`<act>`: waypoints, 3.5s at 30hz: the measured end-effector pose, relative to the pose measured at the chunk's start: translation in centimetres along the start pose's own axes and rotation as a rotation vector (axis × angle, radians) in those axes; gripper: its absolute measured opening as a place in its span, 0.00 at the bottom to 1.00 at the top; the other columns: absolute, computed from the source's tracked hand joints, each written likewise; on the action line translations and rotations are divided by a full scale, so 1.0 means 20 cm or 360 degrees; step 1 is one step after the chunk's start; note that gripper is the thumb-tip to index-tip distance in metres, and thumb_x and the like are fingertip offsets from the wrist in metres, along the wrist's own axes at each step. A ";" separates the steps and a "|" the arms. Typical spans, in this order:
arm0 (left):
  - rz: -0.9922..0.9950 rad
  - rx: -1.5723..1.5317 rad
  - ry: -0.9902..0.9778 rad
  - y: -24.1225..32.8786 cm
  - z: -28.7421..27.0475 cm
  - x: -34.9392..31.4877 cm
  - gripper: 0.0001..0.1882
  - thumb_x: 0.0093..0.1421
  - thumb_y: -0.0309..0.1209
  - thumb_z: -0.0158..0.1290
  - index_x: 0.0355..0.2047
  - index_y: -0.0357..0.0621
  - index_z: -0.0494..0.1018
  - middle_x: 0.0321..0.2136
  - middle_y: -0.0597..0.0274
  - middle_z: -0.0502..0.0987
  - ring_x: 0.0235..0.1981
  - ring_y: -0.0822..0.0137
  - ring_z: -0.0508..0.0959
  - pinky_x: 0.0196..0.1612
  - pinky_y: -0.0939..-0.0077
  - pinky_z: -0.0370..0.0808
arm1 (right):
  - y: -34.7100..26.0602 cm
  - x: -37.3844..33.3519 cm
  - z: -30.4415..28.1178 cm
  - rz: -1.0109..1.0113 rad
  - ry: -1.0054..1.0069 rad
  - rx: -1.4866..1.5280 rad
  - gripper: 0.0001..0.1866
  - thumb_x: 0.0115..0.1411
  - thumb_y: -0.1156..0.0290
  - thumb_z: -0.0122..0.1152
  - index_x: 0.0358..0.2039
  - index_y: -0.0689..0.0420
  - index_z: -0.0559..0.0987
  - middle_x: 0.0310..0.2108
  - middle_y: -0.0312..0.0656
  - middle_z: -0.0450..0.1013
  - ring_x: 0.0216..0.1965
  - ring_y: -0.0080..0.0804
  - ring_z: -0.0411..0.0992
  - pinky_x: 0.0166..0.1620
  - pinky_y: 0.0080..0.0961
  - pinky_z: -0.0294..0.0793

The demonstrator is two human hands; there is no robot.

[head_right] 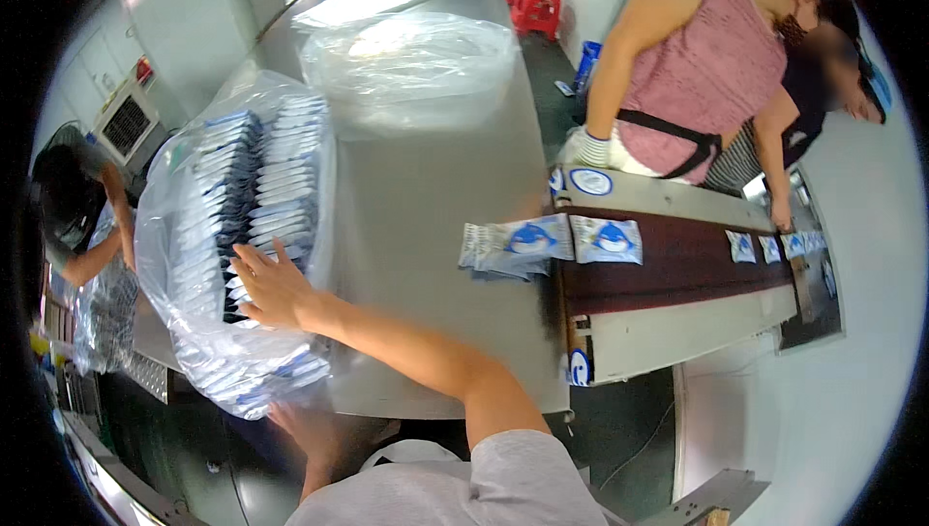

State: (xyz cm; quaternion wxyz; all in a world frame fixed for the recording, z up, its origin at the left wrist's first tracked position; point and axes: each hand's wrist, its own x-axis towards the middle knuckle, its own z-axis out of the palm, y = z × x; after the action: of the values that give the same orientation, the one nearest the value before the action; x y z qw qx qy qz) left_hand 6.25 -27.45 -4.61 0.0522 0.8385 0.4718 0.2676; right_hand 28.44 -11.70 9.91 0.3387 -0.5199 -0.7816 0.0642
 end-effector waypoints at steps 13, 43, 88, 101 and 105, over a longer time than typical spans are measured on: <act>0.0482 -0.0596 -0.0414 0.29 0.06 0.04 0.18 0.40 0.15 0.50 0.34 0.41 0.72 0.39 0.52 0.71 0.39 0.51 0.72 0.42 0.61 0.69 | 0.88 -1.12 -1.54 0.0881 -0.0043 -0.0261 0.12 0.56 0.74 0.52 0.40 0.60 0.74 0.41 0.47 0.72 0.43 0.38 0.71 0.48 0.31 0.68; 0.0337 -0.0605 -0.0483 0.25 0.17 0.11 0.12 0.44 0.14 0.51 0.29 0.42 0.72 0.33 0.55 0.70 0.36 0.54 0.71 0.39 0.65 0.69 | 1.31 -1.02 -1.27 0.0971 -0.1468 0.0006 0.42 0.44 0.43 0.67 0.50 0.64 0.69 0.44 0.49 0.70 0.47 0.39 0.68 0.49 0.29 0.66; 0.0656 -0.0353 -0.0294 0.41 0.06 0.32 0.14 0.45 0.27 0.54 0.35 0.44 0.69 0.31 0.60 0.70 0.29 0.62 0.72 0.30 0.70 0.69 | 0.28 0.44 0.07 0.0062 -0.0320 -0.0820 0.56 0.47 0.25 0.41 0.55 0.70 0.63 0.50 0.55 0.66 0.50 0.52 0.63 0.50 0.51 0.59; 0.1039 -0.0109 0.0026 0.10 0.11 2.19 0.15 0.61 0.29 0.38 0.46 0.34 0.61 0.41 0.40 0.70 0.45 0.44 0.70 0.48 0.63 0.66 | 1.15 0.61 -0.01 0.0155 -0.0488 0.0162 0.23 0.59 0.50 0.47 0.46 0.53 0.75 0.49 0.48 0.71 0.53 0.32 0.68 0.54 0.32 0.64; 0.0384 0.0520 -0.0274 -0.06 0.17 1.84 0.24 0.65 0.43 0.35 0.59 0.49 0.58 0.45 0.55 0.72 0.49 0.56 0.70 0.55 0.57 0.60 | 0.84 0.49 -0.06 0.0725 -0.0716 -0.0736 0.21 0.53 0.49 0.53 0.40 0.48 0.81 0.44 0.37 0.76 0.47 0.32 0.73 0.49 0.38 0.68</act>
State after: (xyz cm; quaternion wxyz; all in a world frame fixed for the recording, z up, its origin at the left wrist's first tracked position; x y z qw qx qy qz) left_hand 22.19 3.86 6.90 -0.0766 0.9059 0.3990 0.1193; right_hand 39.84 3.98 7.78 0.0100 -0.7155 -0.6948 0.0723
